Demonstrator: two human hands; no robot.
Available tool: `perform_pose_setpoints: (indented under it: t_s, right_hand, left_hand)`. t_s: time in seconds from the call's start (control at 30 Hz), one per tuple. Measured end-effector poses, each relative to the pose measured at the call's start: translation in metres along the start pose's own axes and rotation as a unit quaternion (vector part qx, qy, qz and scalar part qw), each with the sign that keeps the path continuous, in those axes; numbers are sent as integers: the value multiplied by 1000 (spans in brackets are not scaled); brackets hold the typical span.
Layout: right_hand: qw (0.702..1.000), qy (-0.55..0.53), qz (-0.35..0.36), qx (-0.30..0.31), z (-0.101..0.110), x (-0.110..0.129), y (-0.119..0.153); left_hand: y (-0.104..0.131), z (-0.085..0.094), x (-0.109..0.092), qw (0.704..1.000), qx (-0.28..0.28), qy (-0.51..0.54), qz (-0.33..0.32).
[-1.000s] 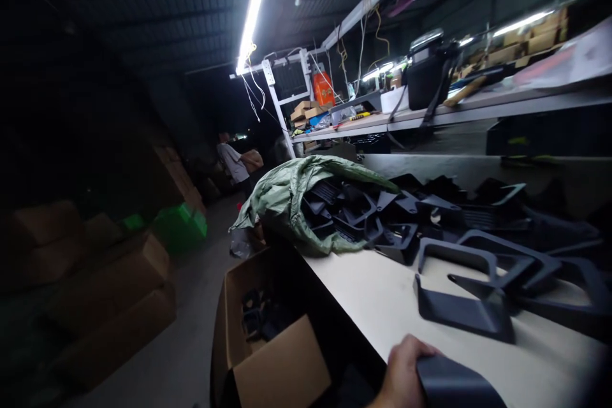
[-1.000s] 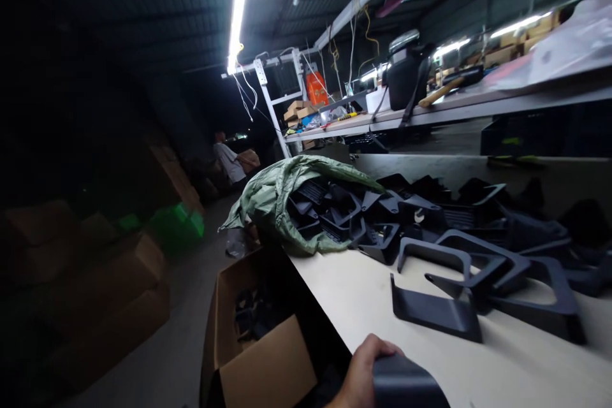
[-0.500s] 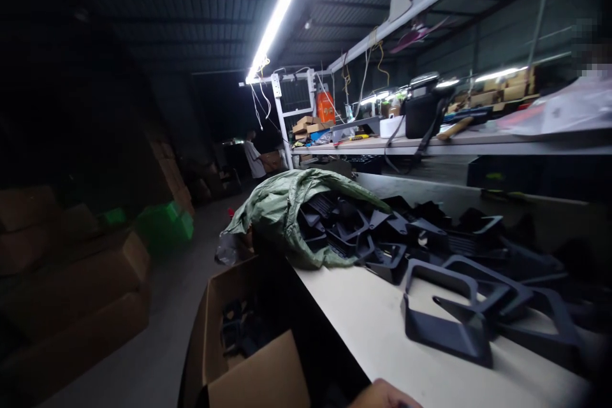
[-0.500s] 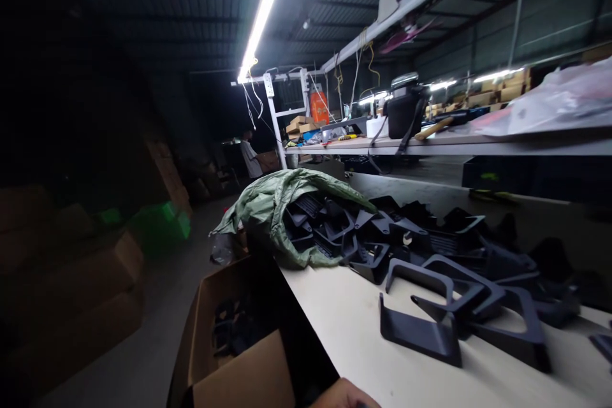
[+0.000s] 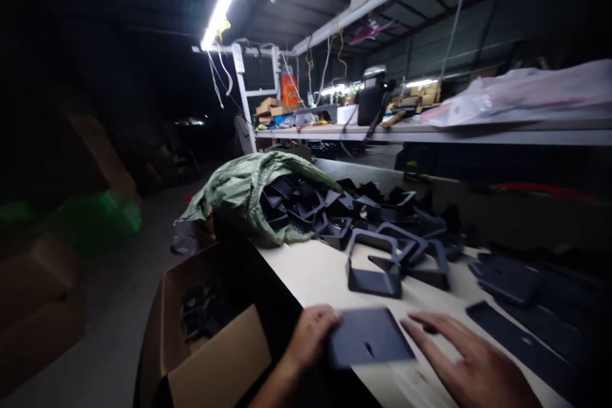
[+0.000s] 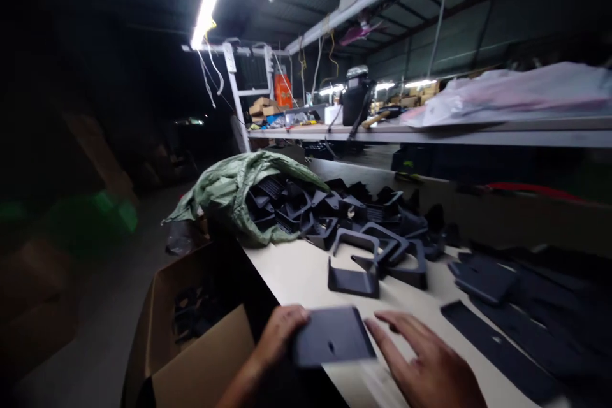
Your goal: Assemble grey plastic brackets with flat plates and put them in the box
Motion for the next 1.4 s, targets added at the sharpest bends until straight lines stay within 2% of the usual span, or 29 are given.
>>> perform_pose_setpoints:
  t_s: [0.07,0.13,0.2,0.23,0.33,0.37,0.4,0.47,0.53,0.6,0.67,0.73,0.83,0.9,1.2,1.4]
  right_hand:
    - [999,-24,-29,-6,8,8,3]
    - [988,-108,-81,75,-3,14,12]
    - [951,-219,-141,170,-23,20,25]
    - [927,-273,-171,192,-32,22,31]
    - [875,-390,-230,174,-46,26,41]
    - [866,-408,-235,169,-48,28,42]
    - [863,-414,-229,176,-49,30,44]
    - [872,-393,-191,220,-51,37,46]
    - [884,-352,-144,271,-54,44,49]
    - [894,-313,-112,298,-58,48,53]
    - [910,-278,-101,291,-65,47,56]
    - [931,-253,-92,245,-70,43,60]
    - [948,-256,-78,171,-78,37,68]
    - [951,-265,-69,146,-82,36,74]
    - [946,-267,-27,183,-97,37,68]
    - [927,-275,-60,248,-106,39,60]
  left_hand:
    - [0,6,-3,998,-44,33,-20]
    - [6,3,-2,998,-37,50,-29]
    - [17,-6,-1,998,10,49,-31]
    - [22,-12,0,998,50,38,-25]
    - [32,-28,9,985,170,1,-5]
    - [30,-29,12,983,183,8,1]
    - [25,-28,16,985,170,33,8]
    - [11,-23,24,986,94,130,44]
    - [1,-22,31,963,44,238,117]
    - [-3,-33,31,927,75,316,189]
    - [-4,-44,26,898,103,371,211]
    - [-4,-49,20,898,82,389,189]
    - [-2,-50,19,925,33,348,150]
    - [1,-48,19,940,12,315,131]
    - [5,-28,10,958,7,273,84]
    - [3,-13,5,958,20,278,70]
Point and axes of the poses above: each hand's wrist, its own y-axis away from the middle knuckle, its own z-axis out of the back of the hand, x = y × z, the point moved 4 cm from there along -y, towards the middle knuckle, and after that the axes turned 2 degrees about y, right-handed, at the moved point
